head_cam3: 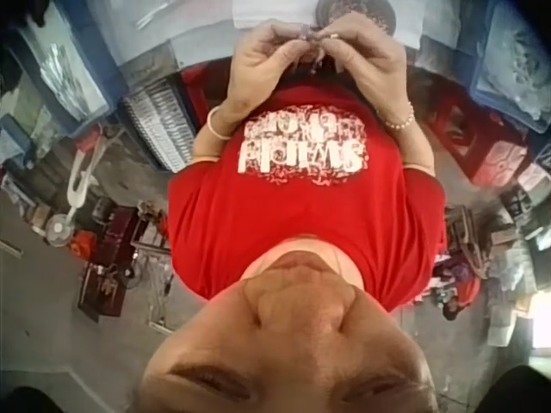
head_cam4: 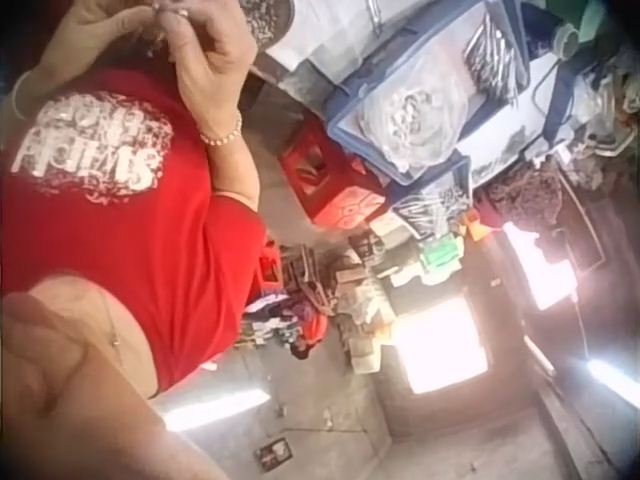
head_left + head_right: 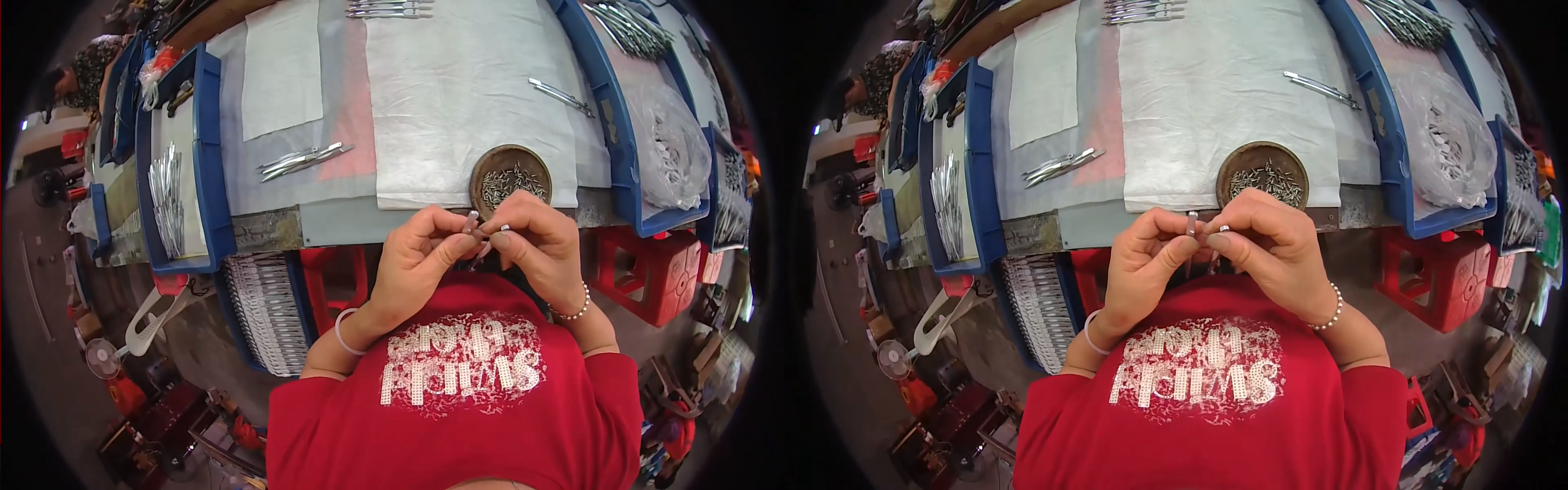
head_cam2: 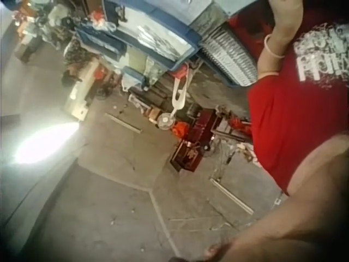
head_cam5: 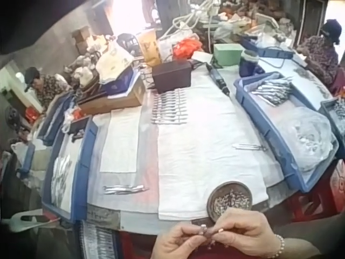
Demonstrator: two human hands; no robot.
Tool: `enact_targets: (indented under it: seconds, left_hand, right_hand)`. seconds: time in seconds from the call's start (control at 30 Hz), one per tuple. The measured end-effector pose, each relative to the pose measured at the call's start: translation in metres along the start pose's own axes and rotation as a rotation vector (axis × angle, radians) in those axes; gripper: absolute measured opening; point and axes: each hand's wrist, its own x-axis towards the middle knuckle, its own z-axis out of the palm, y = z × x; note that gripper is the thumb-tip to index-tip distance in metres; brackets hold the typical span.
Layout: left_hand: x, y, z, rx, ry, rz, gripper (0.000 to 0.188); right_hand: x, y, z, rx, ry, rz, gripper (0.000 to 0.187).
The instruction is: Assembling small hardware components by inserting pins and attaching plastic caps to metal shafts.
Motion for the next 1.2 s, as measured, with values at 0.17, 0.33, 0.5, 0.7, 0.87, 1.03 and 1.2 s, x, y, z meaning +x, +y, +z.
enact_targets:
  seconds: [0.17, 0.33, 0.5, 0.7, 0.87, 1.03, 1.2]
  left_hand:
    - [-0.001, -0.002, 0.001, 0.151, -0.052, 0.037, 0.012]
    - [0.0, 0.002, 0.003, 0.299, -0.056, 0.075, 0.01]
    - [0.0, 0.006, 0.0, 0.354, -0.11, 0.055, 0.011]
    - [-0.001, 0.005, 0.001, 0.199, -0.085, 0.018, 0.01]
    - [0.001, 0.01, -0.001, 0.258, -0.142, -0.033, 0.009]
    - [0.007, 0.006, -0.007, 0.152, -0.206, -0.158, 0.008]
    - [0.019, 0.01, -0.009, 0.0, -0.141, -0.387, 0.008]
  right_hand:
    - [-0.003, -0.004, 0.008, -0.24, 0.103, -0.098, 0.009]
    - [-0.006, -0.007, 0.011, -0.268, 0.125, -0.03, 0.01]
    - [-0.006, -0.01, 0.011, -0.224, 0.101, 0.03, 0.008]
    - [-0.004, -0.011, 0.013, -0.198, 0.089, 0.011, 0.007]
    - [-0.005, -0.012, 0.014, -0.171, 0.088, 0.064, 0.007]
    - [0.0, -0.013, 0.013, -0.048, 0.079, 0.298, 0.009]
    - [0.009, 0.014, 0.012, 0.112, 0.134, 0.39, 0.013]
